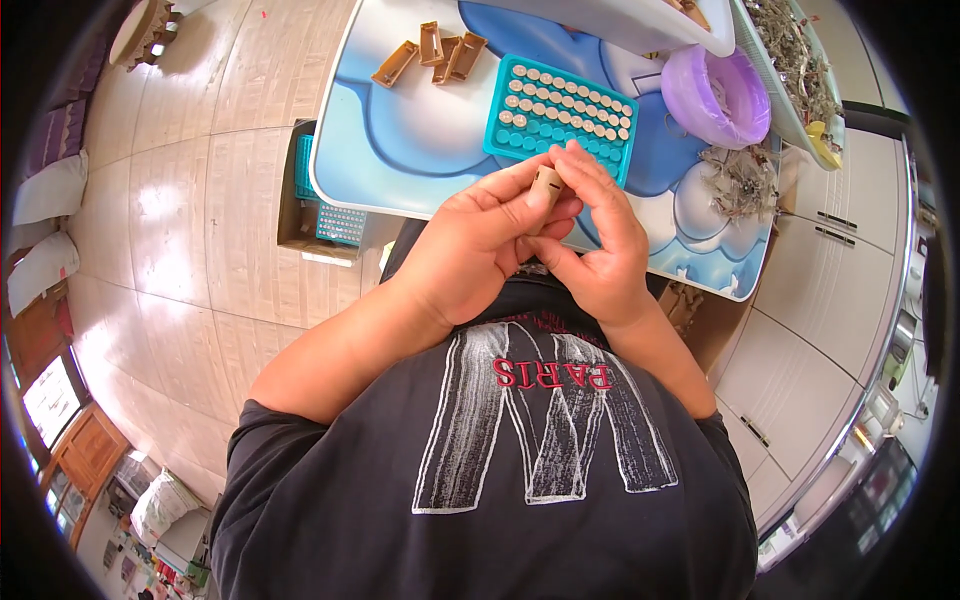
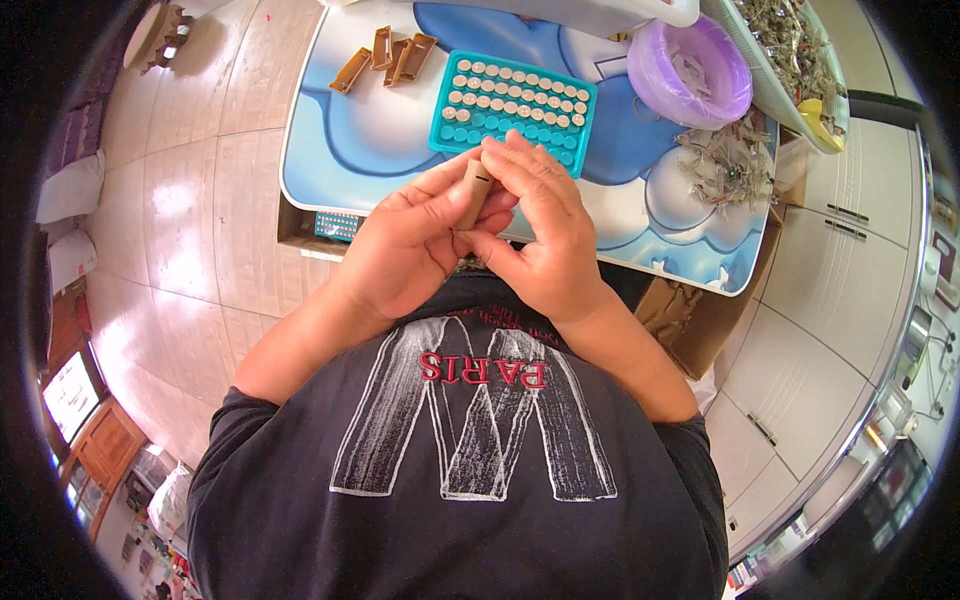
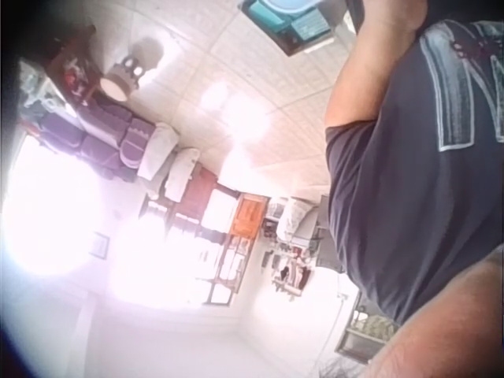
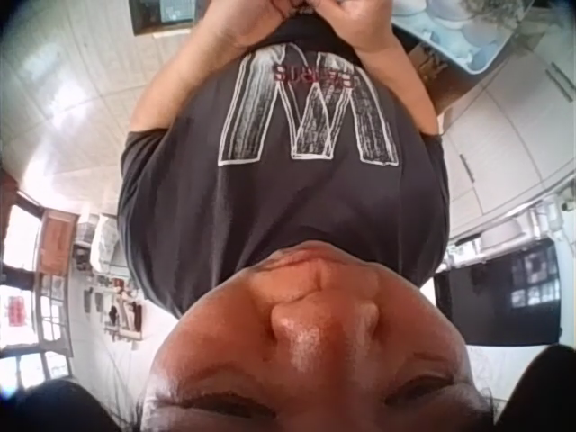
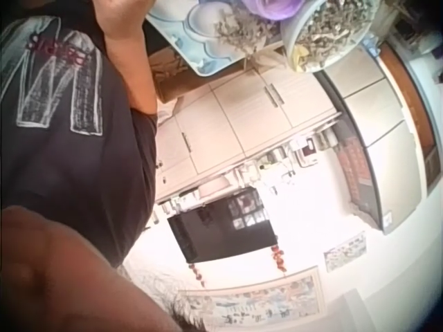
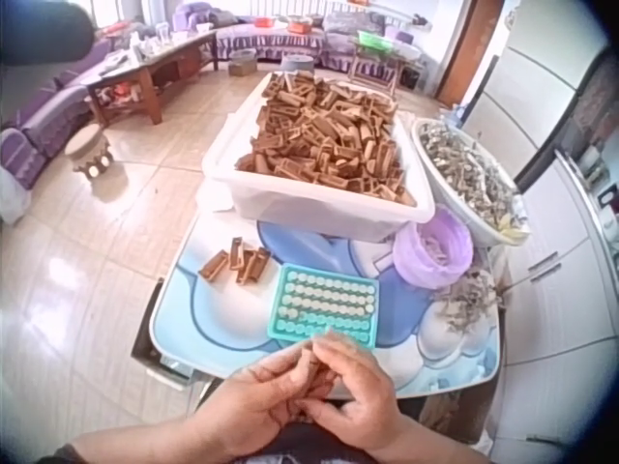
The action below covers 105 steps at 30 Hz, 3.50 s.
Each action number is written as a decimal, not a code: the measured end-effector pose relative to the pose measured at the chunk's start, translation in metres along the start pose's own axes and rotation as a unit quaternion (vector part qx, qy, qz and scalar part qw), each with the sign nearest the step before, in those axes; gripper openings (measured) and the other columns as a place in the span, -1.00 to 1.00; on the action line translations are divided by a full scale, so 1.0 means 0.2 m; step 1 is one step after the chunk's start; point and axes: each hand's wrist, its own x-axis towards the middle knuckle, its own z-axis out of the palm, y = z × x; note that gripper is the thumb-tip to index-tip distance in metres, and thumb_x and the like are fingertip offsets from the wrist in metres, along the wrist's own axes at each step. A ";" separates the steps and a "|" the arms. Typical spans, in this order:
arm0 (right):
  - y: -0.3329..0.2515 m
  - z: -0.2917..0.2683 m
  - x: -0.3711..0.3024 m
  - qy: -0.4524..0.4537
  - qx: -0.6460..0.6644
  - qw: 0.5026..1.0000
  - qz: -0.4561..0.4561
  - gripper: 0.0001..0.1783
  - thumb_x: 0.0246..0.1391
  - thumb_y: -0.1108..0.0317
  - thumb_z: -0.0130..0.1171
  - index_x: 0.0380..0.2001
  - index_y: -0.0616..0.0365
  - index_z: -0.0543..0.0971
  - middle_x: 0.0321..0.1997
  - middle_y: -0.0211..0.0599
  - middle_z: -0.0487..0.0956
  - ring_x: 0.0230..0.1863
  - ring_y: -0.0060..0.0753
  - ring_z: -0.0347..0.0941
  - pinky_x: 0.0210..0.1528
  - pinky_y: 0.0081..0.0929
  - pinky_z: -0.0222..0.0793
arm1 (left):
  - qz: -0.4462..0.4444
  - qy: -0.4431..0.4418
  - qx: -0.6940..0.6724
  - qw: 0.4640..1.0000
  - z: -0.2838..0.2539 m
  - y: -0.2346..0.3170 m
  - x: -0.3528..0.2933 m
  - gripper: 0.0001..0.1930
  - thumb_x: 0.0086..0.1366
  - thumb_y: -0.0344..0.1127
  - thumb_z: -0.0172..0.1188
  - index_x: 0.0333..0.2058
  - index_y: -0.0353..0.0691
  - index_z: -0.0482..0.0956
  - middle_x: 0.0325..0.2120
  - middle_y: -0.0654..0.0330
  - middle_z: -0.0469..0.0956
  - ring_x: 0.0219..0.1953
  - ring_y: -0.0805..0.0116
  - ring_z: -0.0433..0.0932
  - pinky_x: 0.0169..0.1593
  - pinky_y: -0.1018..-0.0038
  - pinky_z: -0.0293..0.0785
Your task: The person assembles small white components into brown plastic housings and a blue tray by hand.
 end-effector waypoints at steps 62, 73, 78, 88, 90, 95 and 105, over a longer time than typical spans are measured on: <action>0.34 -0.83 0.48 0.064 -0.177 0.949 0.251 -0.76 0.05 0.35 0.11 -0.20 0.15 0.56 -0.43 -0.33 0.62 -0.48 -0.57 0.51 -0.40 -0.61 0.40 | -0.079 0.050 0.152 0.984 0.03 0.03 0.05 -0.75 0.33 -0.24 0.02 -0.09 -0.21 0.44 -0.29 0.21 0.53 -0.30 0.45 0.53 -0.15 0.51 0.48; 0.10 -0.60 0.31 0.276 0.068 0.951 0.120 -0.80 0.13 0.31 0.13 -0.33 0.26 0.55 -0.43 -0.27 0.59 -0.47 -0.57 0.48 -0.44 -0.67 0.34 | -0.102 0.019 0.021 0.994 -0.01 -0.01 0.06 -0.76 0.33 -0.30 0.00 -0.09 -0.26 0.41 -0.20 0.11 0.51 -0.18 0.35 0.53 -0.05 0.45 0.49; 0.03 -0.43 0.14 0.171 0.269 0.920 0.228 -0.82 0.15 0.32 0.10 -0.29 0.24 0.49 -0.43 -0.24 0.58 -0.45 -0.49 0.51 -0.38 -0.59 0.40 | -0.110 0.024 0.034 0.993 0.01 0.00 0.07 -0.77 0.32 -0.31 0.02 -0.12 -0.29 0.41 -0.21 0.11 0.50 -0.19 0.35 0.53 -0.06 0.45 0.49; 0.02 -0.22 0.03 0.131 0.254 0.946 0.151 -0.89 0.12 0.44 0.12 -0.33 0.26 0.48 -0.35 -0.24 0.59 -0.32 -0.51 0.52 -0.28 -0.61 0.41 | -0.041 0.018 0.035 0.998 -0.01 -0.02 0.07 -0.75 0.34 -0.32 -0.05 -0.11 -0.36 0.37 -0.24 0.13 0.50 -0.22 0.35 0.52 -0.04 0.43 0.42; -0.03 -0.17 0.00 0.130 0.243 0.946 0.170 -0.92 0.09 0.49 0.14 -0.34 0.27 0.49 -0.32 -0.23 0.59 -0.29 -0.53 0.51 -0.27 -0.62 0.40 | -0.053 0.033 0.017 0.998 0.02 -0.01 0.07 -0.76 0.34 -0.32 -0.03 -0.14 -0.37 0.40 -0.25 0.12 0.51 -0.23 0.36 0.52 -0.06 0.44 0.42; -0.03 -0.10 0.00 0.133 0.137 0.981 0.042 -0.89 0.00 0.59 0.16 -0.34 0.28 0.54 -0.23 -0.11 0.58 -0.25 -0.35 0.54 -0.21 -0.55 0.45 | -0.071 0.035 -0.015 0.997 0.04 -0.01 0.07 -0.71 0.35 -0.25 -0.03 -0.12 -0.38 0.42 -0.24 0.14 0.51 -0.22 0.39 0.54 -0.02 0.44 0.46; -0.04 -0.10 -0.01 0.115 0.069 0.990 0.036 -0.88 -0.03 0.60 0.18 -0.34 0.26 0.56 -0.23 -0.07 0.58 -0.24 -0.31 0.55 -0.23 -0.51 0.48 | -0.057 -0.001 -0.009 0.998 0.03 -0.03 0.07 -0.72 0.35 -0.24 -0.04 -0.14 -0.35 0.44 -0.30 0.17 0.52 -0.22 0.39 0.54 0.00 0.43 0.44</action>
